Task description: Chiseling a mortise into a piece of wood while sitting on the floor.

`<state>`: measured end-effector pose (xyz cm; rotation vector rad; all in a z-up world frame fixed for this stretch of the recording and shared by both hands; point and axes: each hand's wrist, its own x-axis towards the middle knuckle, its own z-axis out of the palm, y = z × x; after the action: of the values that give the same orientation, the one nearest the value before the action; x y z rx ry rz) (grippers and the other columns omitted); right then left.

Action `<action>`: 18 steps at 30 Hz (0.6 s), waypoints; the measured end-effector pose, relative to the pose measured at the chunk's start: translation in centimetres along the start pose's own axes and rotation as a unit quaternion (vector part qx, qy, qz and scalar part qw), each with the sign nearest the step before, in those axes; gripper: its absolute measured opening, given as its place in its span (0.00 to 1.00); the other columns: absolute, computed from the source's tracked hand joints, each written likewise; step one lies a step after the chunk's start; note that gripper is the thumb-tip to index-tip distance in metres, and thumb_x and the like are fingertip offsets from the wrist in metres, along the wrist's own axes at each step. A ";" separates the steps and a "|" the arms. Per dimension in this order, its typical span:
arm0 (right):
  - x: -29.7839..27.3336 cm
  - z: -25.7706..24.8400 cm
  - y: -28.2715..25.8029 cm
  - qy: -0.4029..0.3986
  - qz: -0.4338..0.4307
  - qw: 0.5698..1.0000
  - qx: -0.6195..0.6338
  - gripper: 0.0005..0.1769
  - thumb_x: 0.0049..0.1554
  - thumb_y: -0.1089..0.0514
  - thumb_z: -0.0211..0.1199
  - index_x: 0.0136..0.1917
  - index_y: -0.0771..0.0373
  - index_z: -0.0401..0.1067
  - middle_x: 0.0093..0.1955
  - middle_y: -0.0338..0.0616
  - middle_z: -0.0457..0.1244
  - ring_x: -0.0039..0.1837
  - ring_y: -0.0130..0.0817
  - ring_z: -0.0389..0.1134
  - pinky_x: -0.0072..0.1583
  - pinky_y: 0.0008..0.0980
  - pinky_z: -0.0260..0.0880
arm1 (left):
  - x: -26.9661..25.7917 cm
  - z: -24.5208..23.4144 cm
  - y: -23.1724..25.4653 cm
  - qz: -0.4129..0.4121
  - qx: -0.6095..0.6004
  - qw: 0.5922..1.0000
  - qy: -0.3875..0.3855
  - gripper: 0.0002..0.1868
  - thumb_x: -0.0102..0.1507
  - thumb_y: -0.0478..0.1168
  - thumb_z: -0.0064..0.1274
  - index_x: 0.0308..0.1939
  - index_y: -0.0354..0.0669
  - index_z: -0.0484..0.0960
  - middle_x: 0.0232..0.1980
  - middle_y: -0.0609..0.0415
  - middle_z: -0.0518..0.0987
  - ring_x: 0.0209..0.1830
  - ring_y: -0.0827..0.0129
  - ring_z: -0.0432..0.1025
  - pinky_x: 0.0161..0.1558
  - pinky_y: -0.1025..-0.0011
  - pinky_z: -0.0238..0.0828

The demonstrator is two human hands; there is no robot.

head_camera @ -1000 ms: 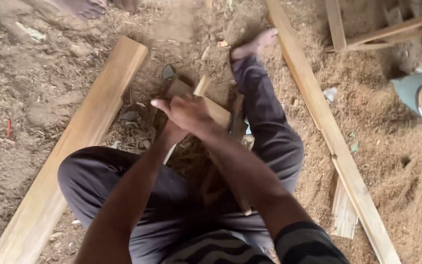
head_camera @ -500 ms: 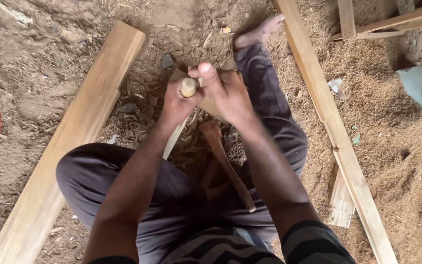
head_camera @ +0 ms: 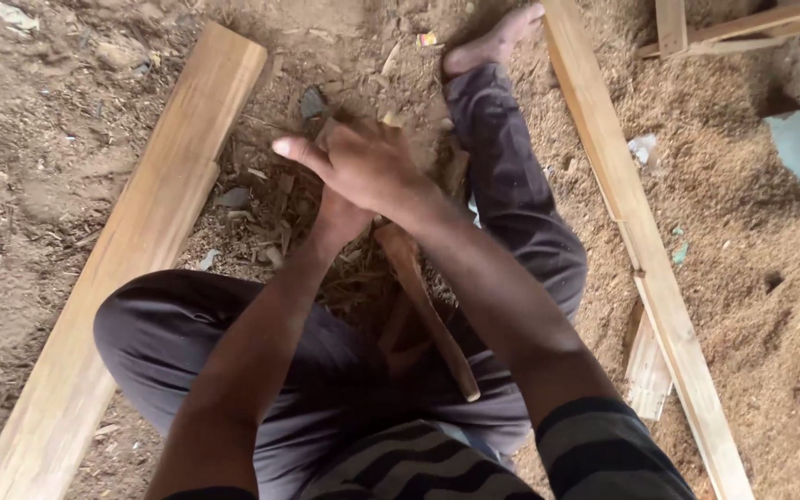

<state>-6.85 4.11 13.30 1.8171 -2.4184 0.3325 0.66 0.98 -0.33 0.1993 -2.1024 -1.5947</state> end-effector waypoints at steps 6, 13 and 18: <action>-1.9 10.4 -2.0 0.175 0.216 0.955 -0.101 0.31 0.69 0.46 0.36 0.40 0.73 0.68 0.23 0.49 0.51 0.22 0.32 0.48 0.26 0.35 0.52 | -0.1 1.3 -2.4 -0.105 -0.603 0.789 -0.052 0.23 0.69 0.50 0.53 0.62 0.39 0.70 0.56 0.51 0.75 0.54 0.62 0.73 0.54 0.61 0.76; -4.4 5.0 1.7 -0.076 0.114 0.989 0.056 0.43 0.64 0.24 0.48 0.28 0.61 0.72 0.22 0.42 0.56 0.27 0.38 0.58 0.34 0.44 0.60 | -2.8 1.1 -6.6 0.027 -0.247 0.968 -0.028 0.21 0.71 0.47 0.55 0.64 0.40 0.74 0.60 0.52 0.76 0.61 0.62 0.71 0.60 0.61 0.72; -3.6 -5.3 3.8 0.104 0.116 0.906 0.394 0.43 0.69 0.27 0.39 0.58 0.68 0.77 0.27 0.34 0.65 0.29 0.28 0.71 0.30 0.34 0.75 | 2.5 -0.6 0.3 -0.029 -0.090 0.995 0.019 0.08 0.63 0.38 0.61 0.44 0.43 0.79 0.40 0.60 0.81 0.37 0.75 0.78 0.39 0.74 0.81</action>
<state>-9.72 9.73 17.24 1.5540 -2.5233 1.6323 -1.20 -0.47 0.86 0.2282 -1.9280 -1.7889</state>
